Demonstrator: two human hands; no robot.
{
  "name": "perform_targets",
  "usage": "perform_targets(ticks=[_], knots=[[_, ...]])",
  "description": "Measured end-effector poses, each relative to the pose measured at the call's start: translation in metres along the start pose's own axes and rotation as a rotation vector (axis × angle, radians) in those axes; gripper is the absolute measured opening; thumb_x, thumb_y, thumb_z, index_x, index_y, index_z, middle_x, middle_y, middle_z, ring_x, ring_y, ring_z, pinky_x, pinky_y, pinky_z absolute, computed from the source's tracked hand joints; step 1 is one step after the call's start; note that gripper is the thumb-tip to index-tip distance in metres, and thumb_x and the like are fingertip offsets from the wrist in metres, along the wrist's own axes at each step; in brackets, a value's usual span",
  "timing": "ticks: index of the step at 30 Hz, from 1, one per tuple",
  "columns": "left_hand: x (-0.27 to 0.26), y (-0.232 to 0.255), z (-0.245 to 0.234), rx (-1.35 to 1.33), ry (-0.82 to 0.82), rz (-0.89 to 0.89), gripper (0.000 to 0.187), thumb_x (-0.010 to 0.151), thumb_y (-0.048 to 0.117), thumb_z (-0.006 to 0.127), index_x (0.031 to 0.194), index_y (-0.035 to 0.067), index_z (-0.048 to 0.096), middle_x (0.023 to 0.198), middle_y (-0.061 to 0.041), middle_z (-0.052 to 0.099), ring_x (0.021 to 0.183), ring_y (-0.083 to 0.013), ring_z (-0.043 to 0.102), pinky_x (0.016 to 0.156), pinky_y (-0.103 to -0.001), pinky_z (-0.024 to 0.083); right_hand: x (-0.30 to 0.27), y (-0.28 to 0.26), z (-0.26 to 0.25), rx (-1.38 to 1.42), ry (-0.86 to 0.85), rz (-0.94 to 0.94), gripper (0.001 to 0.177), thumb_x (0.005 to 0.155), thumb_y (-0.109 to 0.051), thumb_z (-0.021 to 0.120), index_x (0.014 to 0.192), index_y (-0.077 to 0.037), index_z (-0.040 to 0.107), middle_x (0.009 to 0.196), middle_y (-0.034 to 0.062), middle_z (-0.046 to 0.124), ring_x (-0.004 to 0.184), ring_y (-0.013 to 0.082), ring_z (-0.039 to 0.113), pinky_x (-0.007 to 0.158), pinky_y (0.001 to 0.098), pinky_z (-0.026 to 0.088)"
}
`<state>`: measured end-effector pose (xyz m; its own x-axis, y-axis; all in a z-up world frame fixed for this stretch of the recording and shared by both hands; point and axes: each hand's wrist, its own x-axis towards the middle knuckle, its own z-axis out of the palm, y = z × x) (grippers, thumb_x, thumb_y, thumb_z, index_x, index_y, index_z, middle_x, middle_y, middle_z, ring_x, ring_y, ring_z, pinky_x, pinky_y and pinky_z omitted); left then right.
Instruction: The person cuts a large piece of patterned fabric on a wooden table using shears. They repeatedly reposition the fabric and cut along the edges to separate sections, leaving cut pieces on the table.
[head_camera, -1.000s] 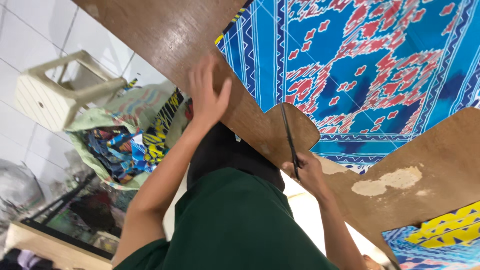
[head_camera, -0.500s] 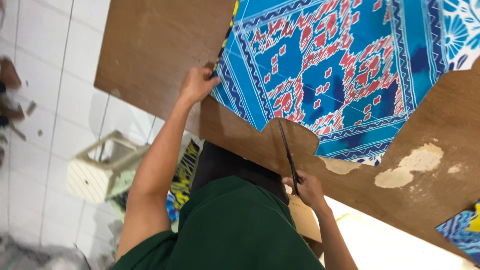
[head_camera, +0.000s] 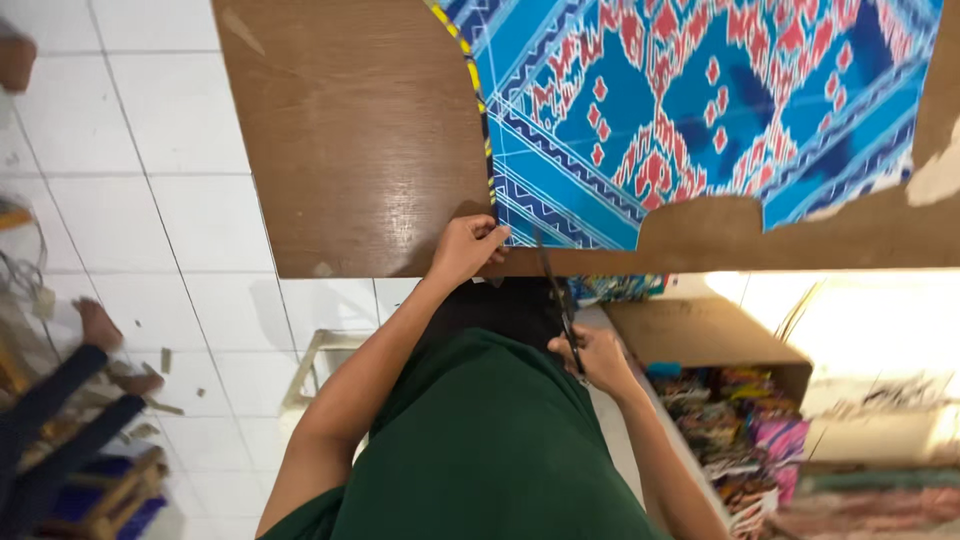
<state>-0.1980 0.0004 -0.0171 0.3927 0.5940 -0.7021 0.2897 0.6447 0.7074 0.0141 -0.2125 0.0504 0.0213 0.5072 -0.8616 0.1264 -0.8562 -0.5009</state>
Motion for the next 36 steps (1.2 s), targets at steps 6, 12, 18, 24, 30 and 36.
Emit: perform_targets(ticks=[6,12,18,24,30,36], knots=[[0.009,0.012,-0.013,0.063,-0.132,-0.085,0.03,0.098,0.024,0.069,0.088,-0.004,0.07,0.064,-0.005,0.066,0.049,-0.0105,0.061,0.046,-0.027,0.048,-0.016,0.038,0.045,0.018,0.0,0.114,0.033,0.081,-0.038,0.077,0.08,-0.005,0.072,0.058,0.0022,0.064,0.054,0.0107,0.059,0.051,0.0299,0.044],[0.003,0.014,-0.014,0.063,-0.129,-0.091,0.024,0.098,0.021,0.068,0.094,-0.003,0.071,0.064,-0.003,0.066,0.05,-0.0089,0.063,0.046,-0.025,0.051,0.026,0.034,0.084,0.284,-0.096,-0.106,0.061,0.079,-0.066,0.069,0.093,-0.006,0.069,0.072,0.0001,0.065,0.068,0.0079,0.061,0.06,0.0255,0.048],[0.005,0.015,-0.014,0.05,-0.142,-0.082,0.021,0.097,0.017,0.068,0.097,-0.004,0.071,0.066,-0.004,0.068,0.05,-0.0103,0.063,0.047,-0.025,0.05,0.048,-0.001,0.1,0.442,-0.072,-0.15,0.074,0.077,-0.078,0.069,0.086,-0.005,0.065,0.066,0.0007,0.056,0.063,0.0087,0.054,0.056,0.0256,0.041],[0.008,0.009,-0.014,0.029,-0.13,-0.098,0.019,0.097,0.016,0.068,0.096,-0.003,0.07,0.066,-0.005,0.067,0.05,-0.0102,0.063,0.046,-0.025,0.051,0.054,-0.01,0.103,0.419,-0.031,-0.11,0.064,0.08,-0.069,0.072,0.079,-0.006,0.063,0.06,-0.0004,0.058,0.056,0.0083,0.055,0.05,0.0246,0.04],[0.009,0.002,-0.014,0.024,-0.131,-0.118,0.019,0.098,0.016,0.067,0.094,-0.003,0.069,0.066,-0.005,0.067,0.05,-0.0098,0.063,0.045,-0.024,0.05,0.043,0.005,0.104,0.474,-0.015,-0.025,0.056,0.082,-0.055,0.08,0.073,-0.003,0.061,0.055,0.0006,0.054,0.049,0.0099,0.056,0.047,0.0255,0.046],[0.012,0.007,-0.018,-0.028,-0.169,-0.104,0.018,0.097,0.015,0.068,0.093,-0.003,0.069,0.066,-0.005,0.067,0.052,-0.0098,0.065,0.047,-0.026,0.054,0.056,-0.013,0.083,0.398,-0.037,-0.108,0.049,0.084,-0.053,0.075,0.079,-0.005,0.066,0.058,-0.0011,0.059,0.053,0.0074,0.059,0.049,0.0236,0.044]])
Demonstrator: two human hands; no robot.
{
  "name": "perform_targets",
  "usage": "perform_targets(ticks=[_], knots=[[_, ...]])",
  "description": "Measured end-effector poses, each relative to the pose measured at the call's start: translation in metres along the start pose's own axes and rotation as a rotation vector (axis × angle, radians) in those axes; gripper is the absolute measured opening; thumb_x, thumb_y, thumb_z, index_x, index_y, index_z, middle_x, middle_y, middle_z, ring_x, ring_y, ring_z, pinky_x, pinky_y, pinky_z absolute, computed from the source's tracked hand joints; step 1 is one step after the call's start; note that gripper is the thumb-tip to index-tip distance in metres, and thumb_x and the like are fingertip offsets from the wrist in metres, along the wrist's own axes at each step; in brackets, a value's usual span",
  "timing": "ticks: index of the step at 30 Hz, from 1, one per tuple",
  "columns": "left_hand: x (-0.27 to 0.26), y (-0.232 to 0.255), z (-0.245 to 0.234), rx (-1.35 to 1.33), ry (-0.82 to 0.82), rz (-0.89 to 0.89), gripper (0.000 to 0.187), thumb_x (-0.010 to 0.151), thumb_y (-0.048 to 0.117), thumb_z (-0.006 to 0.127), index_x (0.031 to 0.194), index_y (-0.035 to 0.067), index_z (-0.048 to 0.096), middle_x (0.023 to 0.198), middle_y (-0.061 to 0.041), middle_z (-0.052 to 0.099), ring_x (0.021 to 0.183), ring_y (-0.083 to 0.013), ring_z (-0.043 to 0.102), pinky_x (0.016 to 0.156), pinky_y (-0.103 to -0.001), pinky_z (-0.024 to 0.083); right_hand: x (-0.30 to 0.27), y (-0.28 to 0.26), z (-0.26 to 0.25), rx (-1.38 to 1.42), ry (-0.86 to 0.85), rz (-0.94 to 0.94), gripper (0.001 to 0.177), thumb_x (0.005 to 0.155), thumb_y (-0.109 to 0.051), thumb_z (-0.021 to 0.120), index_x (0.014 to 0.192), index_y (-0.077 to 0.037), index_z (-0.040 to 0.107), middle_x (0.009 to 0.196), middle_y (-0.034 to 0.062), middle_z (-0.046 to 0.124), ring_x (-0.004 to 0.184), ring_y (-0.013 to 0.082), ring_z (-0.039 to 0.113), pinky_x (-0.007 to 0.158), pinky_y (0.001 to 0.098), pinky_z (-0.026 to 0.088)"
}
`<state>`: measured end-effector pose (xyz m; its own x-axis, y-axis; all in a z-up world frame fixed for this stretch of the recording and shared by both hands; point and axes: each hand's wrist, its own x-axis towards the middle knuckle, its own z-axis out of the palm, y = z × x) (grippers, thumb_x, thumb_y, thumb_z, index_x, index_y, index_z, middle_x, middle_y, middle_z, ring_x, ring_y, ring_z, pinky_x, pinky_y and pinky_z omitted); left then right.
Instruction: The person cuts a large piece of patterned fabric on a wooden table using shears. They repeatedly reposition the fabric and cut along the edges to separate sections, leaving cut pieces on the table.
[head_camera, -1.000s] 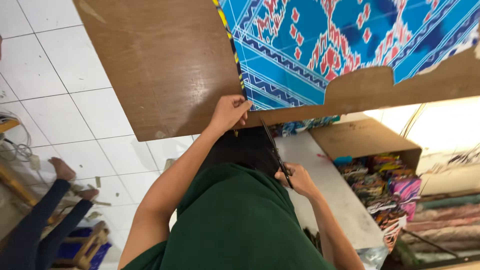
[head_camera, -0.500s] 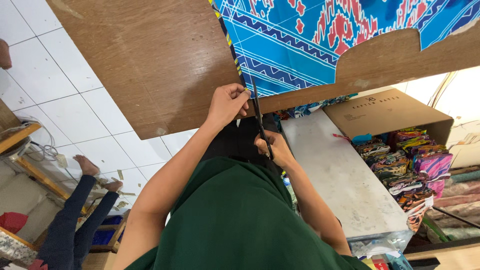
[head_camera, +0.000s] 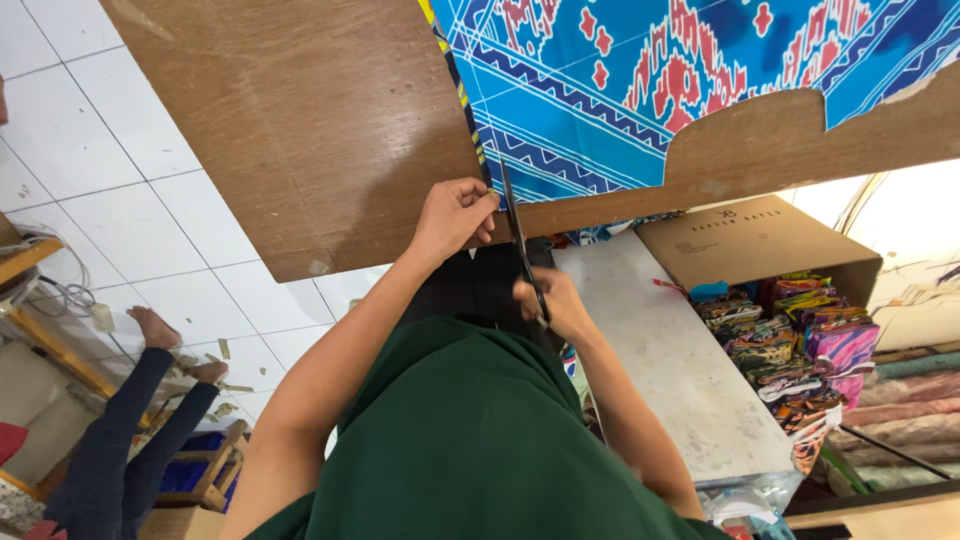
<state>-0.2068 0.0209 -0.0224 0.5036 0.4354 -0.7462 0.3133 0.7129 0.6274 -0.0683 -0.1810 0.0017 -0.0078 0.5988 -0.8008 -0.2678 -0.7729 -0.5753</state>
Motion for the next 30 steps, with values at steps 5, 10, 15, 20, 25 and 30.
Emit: perform_targets(ticks=[5,10,15,20,25,30], knots=[[-0.001,0.001,-0.002,-0.001,0.013,-0.059,0.018,0.096,0.015,0.068,0.092,-0.003,0.067,0.065,-0.005,0.067,0.051,-0.0108,0.063,0.046,-0.027,0.054,0.021,-0.018,0.0,-0.011,0.04,0.017,0.047,0.087,-0.05,0.075,0.077,-0.005,0.064,0.058,-0.0007,0.057,0.052,0.0087,0.057,0.047,0.025,0.042],[-0.001,-0.003,-0.002,-0.017,-0.017,-0.034,0.019,0.096,0.015,0.068,0.091,-0.003,0.068,0.067,-0.005,0.067,0.055,-0.0098,0.064,0.049,-0.027,0.056,0.018,-0.03,-0.004,0.023,0.027,0.061,0.05,0.09,-0.046,0.078,0.072,-0.004,0.058,0.056,0.0006,0.052,0.049,0.0102,0.056,0.046,0.0266,0.042],[0.002,-0.002,-0.005,-0.037,-0.022,-0.044,0.018,0.096,0.015,0.067,0.092,-0.002,0.068,0.067,-0.005,0.068,0.056,-0.0097,0.065,0.05,-0.027,0.056,0.044,-0.047,-0.008,0.116,-0.028,-0.006,0.04,0.09,-0.042,0.078,0.079,-0.007,0.063,0.058,-0.0034,0.051,0.05,0.0065,0.05,0.049,0.0243,0.044],[-0.001,0.003,-0.006,0.033,-0.016,-0.093,0.016,0.095,0.015,0.066,0.092,-0.001,0.068,0.068,-0.006,0.069,0.054,-0.0112,0.065,0.05,-0.027,0.053,0.043,-0.065,-0.002,0.056,0.017,0.056,0.042,0.089,-0.04,0.078,0.074,-0.005,0.06,0.055,-0.0015,0.051,0.046,0.0089,0.052,0.045,0.0253,0.041],[0.001,0.004,-0.007,0.03,-0.013,-0.058,0.015,0.094,0.013,0.066,0.091,-0.002,0.068,0.069,-0.006,0.07,0.057,-0.0113,0.067,0.052,-0.027,0.056,0.056,-0.089,-0.001,0.007,0.003,-0.004,0.042,0.091,-0.043,0.073,0.076,-0.005,0.064,0.056,-0.0017,0.058,0.048,0.0076,0.057,0.045,0.0232,0.044],[0.001,0.009,-0.008,0.009,-0.015,-0.072,0.015,0.094,0.013,0.065,0.093,-0.002,0.066,0.071,-0.006,0.07,0.059,-0.0115,0.068,0.052,-0.028,0.058,0.071,-0.109,0.001,0.069,-0.011,0.007,0.039,0.089,-0.041,0.077,0.083,-0.004,0.067,0.057,-0.0023,0.051,0.047,0.0074,0.051,0.046,0.0244,0.044]])
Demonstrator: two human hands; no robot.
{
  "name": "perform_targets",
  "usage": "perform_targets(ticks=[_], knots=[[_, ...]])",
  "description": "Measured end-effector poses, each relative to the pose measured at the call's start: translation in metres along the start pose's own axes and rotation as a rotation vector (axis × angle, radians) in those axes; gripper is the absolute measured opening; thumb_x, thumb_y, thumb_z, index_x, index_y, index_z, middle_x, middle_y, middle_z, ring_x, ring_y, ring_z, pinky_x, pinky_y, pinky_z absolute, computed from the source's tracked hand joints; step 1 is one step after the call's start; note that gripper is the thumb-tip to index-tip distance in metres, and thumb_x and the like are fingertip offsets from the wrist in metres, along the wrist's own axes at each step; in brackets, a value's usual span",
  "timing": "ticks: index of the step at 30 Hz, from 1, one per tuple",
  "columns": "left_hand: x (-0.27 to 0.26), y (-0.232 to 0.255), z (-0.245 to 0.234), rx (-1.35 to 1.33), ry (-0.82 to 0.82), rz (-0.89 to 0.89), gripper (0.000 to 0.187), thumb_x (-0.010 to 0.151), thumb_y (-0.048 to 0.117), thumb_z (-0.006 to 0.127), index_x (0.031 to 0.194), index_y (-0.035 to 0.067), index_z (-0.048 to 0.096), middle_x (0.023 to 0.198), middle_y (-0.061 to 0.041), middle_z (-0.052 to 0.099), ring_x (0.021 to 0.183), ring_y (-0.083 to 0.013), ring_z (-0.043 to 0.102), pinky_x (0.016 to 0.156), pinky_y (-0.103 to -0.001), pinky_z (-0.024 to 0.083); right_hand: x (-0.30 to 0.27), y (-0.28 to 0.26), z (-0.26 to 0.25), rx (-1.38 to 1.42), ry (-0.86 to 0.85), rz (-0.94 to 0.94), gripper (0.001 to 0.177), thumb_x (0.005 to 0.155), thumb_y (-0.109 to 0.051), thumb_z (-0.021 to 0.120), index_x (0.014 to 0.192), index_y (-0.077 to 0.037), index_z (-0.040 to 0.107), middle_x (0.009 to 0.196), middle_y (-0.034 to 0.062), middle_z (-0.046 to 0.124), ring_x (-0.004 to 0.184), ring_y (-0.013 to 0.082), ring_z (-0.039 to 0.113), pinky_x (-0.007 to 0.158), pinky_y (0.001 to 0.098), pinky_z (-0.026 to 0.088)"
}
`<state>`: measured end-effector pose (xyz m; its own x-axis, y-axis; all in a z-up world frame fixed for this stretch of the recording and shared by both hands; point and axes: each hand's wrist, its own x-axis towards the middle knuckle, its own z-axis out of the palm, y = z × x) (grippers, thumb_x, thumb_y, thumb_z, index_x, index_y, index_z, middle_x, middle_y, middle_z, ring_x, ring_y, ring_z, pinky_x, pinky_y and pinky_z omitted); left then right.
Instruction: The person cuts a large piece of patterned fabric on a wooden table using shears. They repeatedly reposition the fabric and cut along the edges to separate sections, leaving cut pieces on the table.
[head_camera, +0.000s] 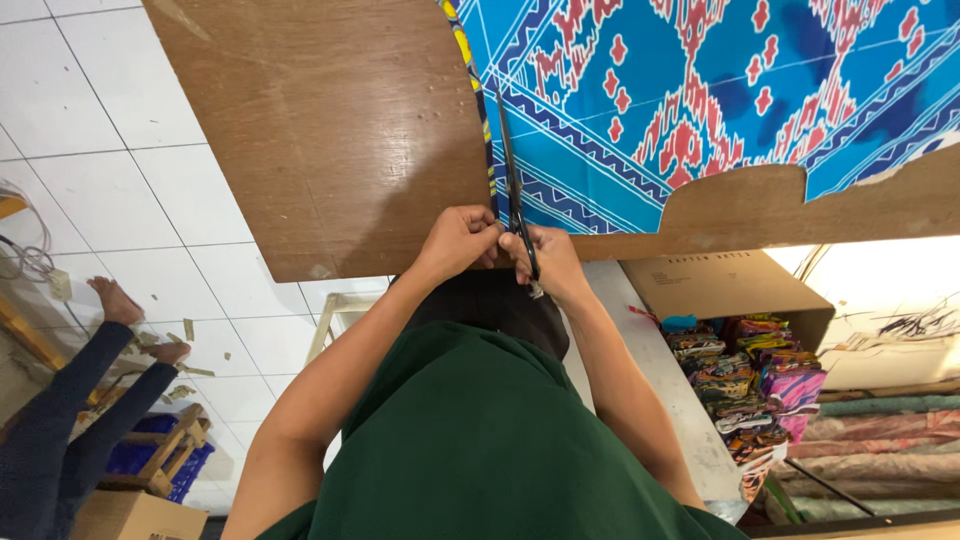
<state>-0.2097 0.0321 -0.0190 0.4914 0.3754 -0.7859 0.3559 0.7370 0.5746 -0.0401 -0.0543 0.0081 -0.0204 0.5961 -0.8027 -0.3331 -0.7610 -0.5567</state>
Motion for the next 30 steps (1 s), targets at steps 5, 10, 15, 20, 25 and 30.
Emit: perform_targets(ticks=[5,10,15,20,25,30], knots=[[-0.004,0.001,-0.002,0.036,0.004,-0.072,0.018,0.095,0.017,0.066,0.092,-0.001,0.067,0.07,-0.006,0.07,0.057,-0.0119,0.068,0.051,-0.027,0.056,0.002,-0.013,0.001,-0.007,0.013,0.022,0.043,0.089,-0.043,0.077,0.077,-0.004,0.064,0.053,-0.0016,0.051,0.045,0.0088,0.053,0.045,0.0247,0.043],[-0.001,-0.006,0.0,0.024,-0.011,-0.037,0.017,0.095,0.016,0.066,0.091,0.0,0.067,0.07,-0.006,0.07,0.056,-0.0118,0.067,0.052,-0.026,0.055,0.026,-0.027,0.0,-0.083,0.039,-0.003,0.045,0.091,-0.043,0.077,0.074,-0.005,0.062,0.054,-0.0026,0.052,0.048,0.0076,0.055,0.047,0.0229,0.044],[-0.001,-0.006,-0.001,0.01,-0.015,-0.007,0.018,0.095,0.016,0.066,0.089,-0.001,0.067,0.069,-0.007,0.07,0.056,-0.0121,0.067,0.052,-0.026,0.055,0.028,-0.039,0.0,-0.045,0.013,0.009,0.043,0.091,-0.04,0.078,0.073,-0.004,0.062,0.053,-0.0012,0.052,0.045,0.0089,0.053,0.044,0.0239,0.043],[-0.003,0.004,0.0,-0.001,0.011,-0.101,0.016,0.094,0.015,0.066,0.089,0.001,0.067,0.067,-0.007,0.069,0.055,-0.0116,0.065,0.051,-0.026,0.053,0.046,-0.058,-0.003,-0.066,0.01,0.015,0.041,0.09,-0.039,0.077,0.075,-0.004,0.063,0.052,-0.0015,0.05,0.043,0.0089,0.053,0.042,0.0241,0.042],[-0.014,0.022,0.0,0.443,0.232,0.145,0.023,0.09,0.029,0.075,0.087,0.006,0.074,0.069,-0.008,0.071,0.06,-0.022,0.069,0.058,-0.036,0.055,0.055,-0.067,-0.006,-0.134,-0.012,0.004,0.04,0.089,-0.038,0.077,0.077,-0.003,0.066,0.053,0.0002,0.054,0.043,0.0091,0.054,0.043,0.025,0.044],[0.004,0.051,-0.03,1.16,0.607,0.828,0.038,0.096,0.038,0.08,0.127,0.019,0.07,0.135,-0.001,0.061,0.123,-0.0277,0.056,0.115,-0.058,0.043,0.039,-0.064,-0.011,-0.148,-0.028,0.044,0.041,0.092,-0.038,0.074,0.076,-0.001,0.064,0.052,0.0006,0.053,0.044,0.0092,0.053,0.045,0.0261,0.048]])
